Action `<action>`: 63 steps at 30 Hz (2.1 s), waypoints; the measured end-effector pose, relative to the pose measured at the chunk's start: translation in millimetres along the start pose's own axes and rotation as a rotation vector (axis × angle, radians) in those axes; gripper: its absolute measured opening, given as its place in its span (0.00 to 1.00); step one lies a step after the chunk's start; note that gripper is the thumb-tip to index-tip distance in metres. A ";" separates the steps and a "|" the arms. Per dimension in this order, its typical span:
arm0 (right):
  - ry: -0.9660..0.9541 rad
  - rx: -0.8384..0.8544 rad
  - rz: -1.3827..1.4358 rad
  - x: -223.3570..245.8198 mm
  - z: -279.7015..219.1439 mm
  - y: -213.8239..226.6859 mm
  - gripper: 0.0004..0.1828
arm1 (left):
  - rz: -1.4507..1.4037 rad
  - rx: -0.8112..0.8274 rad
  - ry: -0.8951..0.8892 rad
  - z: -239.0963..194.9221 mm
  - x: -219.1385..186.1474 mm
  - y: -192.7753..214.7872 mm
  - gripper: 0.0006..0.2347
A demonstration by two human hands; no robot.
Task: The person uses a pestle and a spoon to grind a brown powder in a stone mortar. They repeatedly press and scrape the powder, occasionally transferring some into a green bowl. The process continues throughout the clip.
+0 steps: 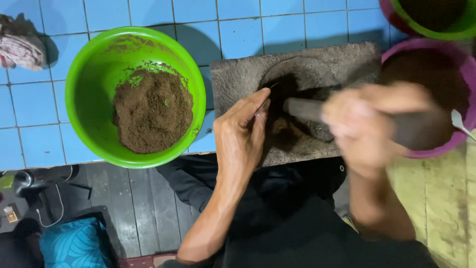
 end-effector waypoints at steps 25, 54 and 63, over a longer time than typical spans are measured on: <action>0.157 -0.152 -0.422 51.8 -51.7 35.6 0.19 | 0.156 0.295 0.015 11.7 1.1 -30.4 0.19; 0.245 -0.080 -0.254 39.5 -36.0 28.4 0.08 | 0.338 0.167 0.033 20.9 -0.1 -24.7 0.12; 0.221 -0.263 -0.264 32.0 -7.7 -3.0 0.14 | 0.251 0.098 -0.099 25.2 -16.1 -13.0 0.14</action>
Point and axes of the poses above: each hand's wrist, its own z-axis towards the middle knuckle, its own y-axis out of the back of the hand, x = y × z, the point moved 7 cm from there along z, towards the middle knuckle, and after that the axes turned 15 degrees about x, right-handed, at the moved point
